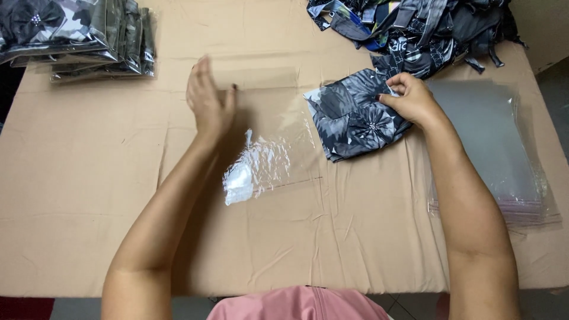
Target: Folding a patterned garment and placing it inside a clear plastic adhesive bag.
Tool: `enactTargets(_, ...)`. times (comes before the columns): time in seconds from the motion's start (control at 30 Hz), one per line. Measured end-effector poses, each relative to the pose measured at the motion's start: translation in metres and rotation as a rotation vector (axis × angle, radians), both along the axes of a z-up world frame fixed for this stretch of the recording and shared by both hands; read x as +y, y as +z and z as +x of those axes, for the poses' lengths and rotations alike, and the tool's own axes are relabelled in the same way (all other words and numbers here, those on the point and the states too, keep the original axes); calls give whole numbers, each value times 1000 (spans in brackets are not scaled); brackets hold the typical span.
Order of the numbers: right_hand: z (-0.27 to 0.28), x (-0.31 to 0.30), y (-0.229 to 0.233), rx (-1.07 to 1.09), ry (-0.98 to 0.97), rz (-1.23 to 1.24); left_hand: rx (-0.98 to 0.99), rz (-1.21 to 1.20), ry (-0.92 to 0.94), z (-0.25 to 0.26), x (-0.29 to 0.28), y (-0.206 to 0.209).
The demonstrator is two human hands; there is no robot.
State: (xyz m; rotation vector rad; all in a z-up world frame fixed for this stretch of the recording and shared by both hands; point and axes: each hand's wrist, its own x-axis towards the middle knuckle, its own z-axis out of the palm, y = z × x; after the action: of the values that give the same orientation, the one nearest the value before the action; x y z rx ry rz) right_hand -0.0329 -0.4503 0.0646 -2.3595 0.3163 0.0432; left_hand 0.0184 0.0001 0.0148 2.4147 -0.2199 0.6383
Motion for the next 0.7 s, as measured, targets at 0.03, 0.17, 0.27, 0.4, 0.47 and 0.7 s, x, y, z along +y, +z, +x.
enactTargets(0.03, 1, -5, -7, 0, -2, 3, 0, 3, -2, -4, -12, 3)
enactTargets(0.17, -15, -1, 9, -43, 102, -161, -215, 316, -534, -34, -73, 27)
enactTargets(0.27, -32, 13, 33, 45, 140, -207, -338, 506, -673, -55, -111, 42)
enactTargets(0.4, -50, 28, 51, 65, 169, -243, -419, 735, -711, -41, -150, 28)
enactTargets(0.47, -44, 19, 36, -4, 157, -262, -409, 756, -727, -27, -163, 17)
enactTargets(0.7, -69, 61, 54, -268, 172, -374, -312, 811, -750, 18, -191, -46)
